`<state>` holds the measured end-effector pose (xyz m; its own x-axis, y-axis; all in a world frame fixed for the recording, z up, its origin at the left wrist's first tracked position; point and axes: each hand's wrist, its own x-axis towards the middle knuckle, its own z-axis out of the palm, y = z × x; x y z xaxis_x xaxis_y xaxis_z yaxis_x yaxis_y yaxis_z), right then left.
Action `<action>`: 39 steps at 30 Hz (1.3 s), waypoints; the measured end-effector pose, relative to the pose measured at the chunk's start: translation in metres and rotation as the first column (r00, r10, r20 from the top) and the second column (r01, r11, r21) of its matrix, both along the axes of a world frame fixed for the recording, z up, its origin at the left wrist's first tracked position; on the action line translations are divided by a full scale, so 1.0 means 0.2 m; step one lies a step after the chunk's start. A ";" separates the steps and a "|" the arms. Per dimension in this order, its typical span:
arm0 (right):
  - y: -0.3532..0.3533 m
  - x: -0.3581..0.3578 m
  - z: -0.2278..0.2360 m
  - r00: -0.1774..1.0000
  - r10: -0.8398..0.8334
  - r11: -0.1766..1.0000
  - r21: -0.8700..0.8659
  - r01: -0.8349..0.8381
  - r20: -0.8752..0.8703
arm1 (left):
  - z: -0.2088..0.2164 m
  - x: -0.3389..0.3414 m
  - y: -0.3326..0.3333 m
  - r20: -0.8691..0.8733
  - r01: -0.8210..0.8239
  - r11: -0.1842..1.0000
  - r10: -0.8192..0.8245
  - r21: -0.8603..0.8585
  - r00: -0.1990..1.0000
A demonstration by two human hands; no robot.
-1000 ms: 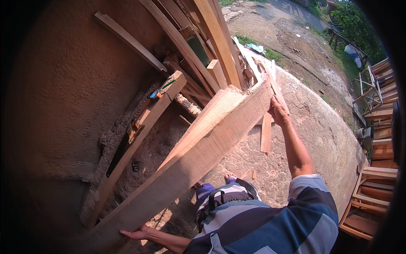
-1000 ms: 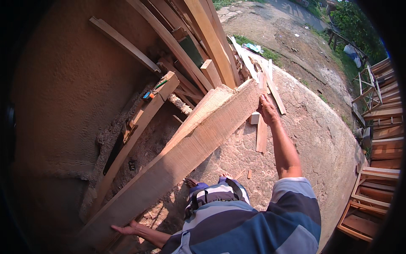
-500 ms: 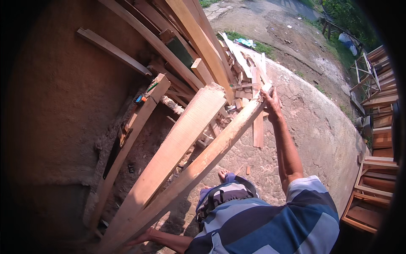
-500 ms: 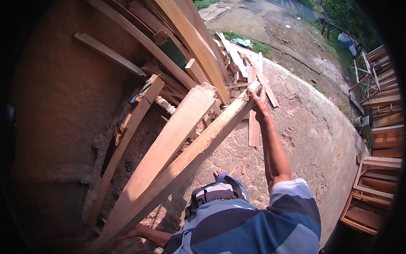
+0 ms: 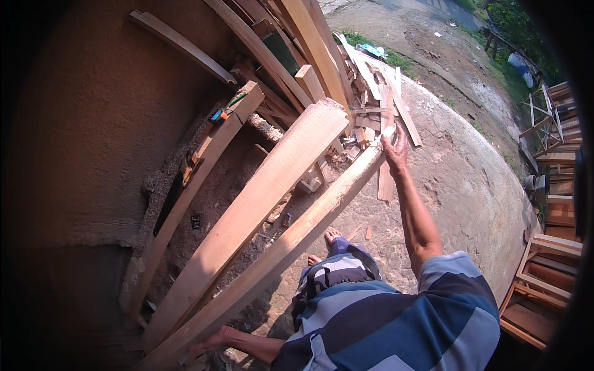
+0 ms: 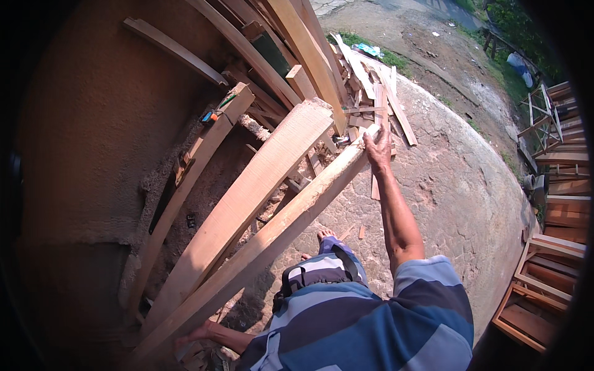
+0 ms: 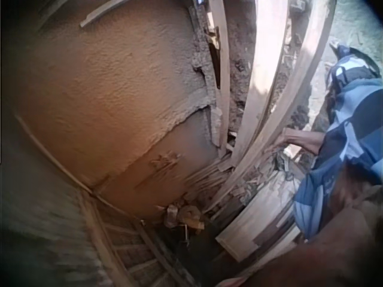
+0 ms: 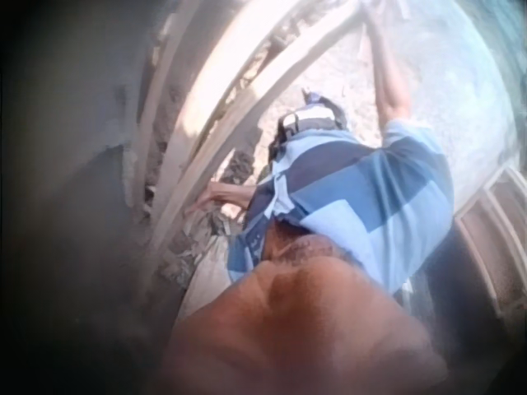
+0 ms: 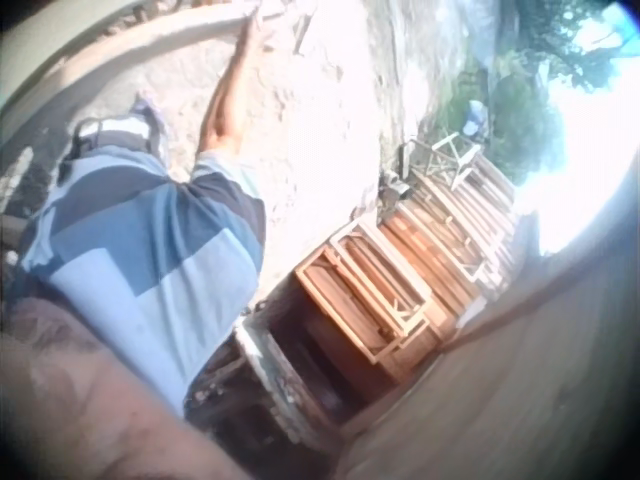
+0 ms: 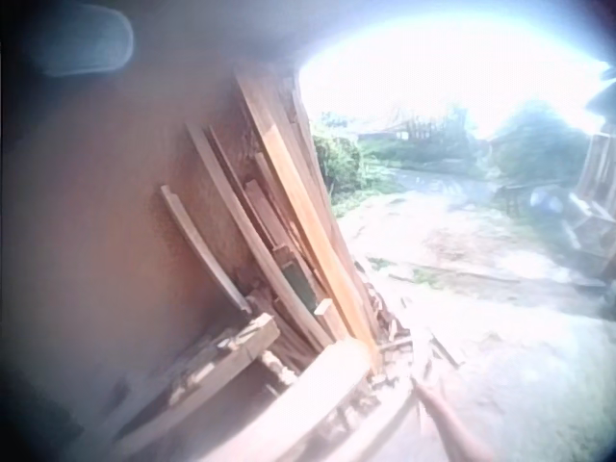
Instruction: The person assembles a wooden frame by positioning planks, hammering nails to secure joints, and measuring components with a tape measure. The person repeatedly adjusts and aligns the planks to ensure proper fit.
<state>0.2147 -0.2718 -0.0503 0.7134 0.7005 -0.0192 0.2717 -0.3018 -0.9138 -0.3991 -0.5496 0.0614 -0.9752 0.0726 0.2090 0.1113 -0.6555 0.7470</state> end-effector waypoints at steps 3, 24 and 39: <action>-0.01 -0.32 0.16 0.707 0.367 0.928 -0.184 -0.325 0.604 | 0.03 0.00 -0.04 0.089 0.056 0.993 -0.047 -0.101 0.995; -0.48 -2.05 0.37 -0.602 0.778 -0.568 -0.211 -0.796 0.180 | -0.24 0.15 -0.23 0.349 0.357 0.897 -0.432 0.260 0.831; -0.52 -1.38 0.20 -0.465 0.848 -0.394 -0.287 -0.873 0.252 | -0.43 0.24 -0.22 0.554 0.367 0.917 -0.390 0.159 0.735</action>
<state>-0.0610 -0.3750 -0.0103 -0.9409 0.3364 -0.0391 0.2691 0.6728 -0.6892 -0.3512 -0.5926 -0.0246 -0.8093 0.4655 -0.3584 -0.5847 -0.5793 0.5680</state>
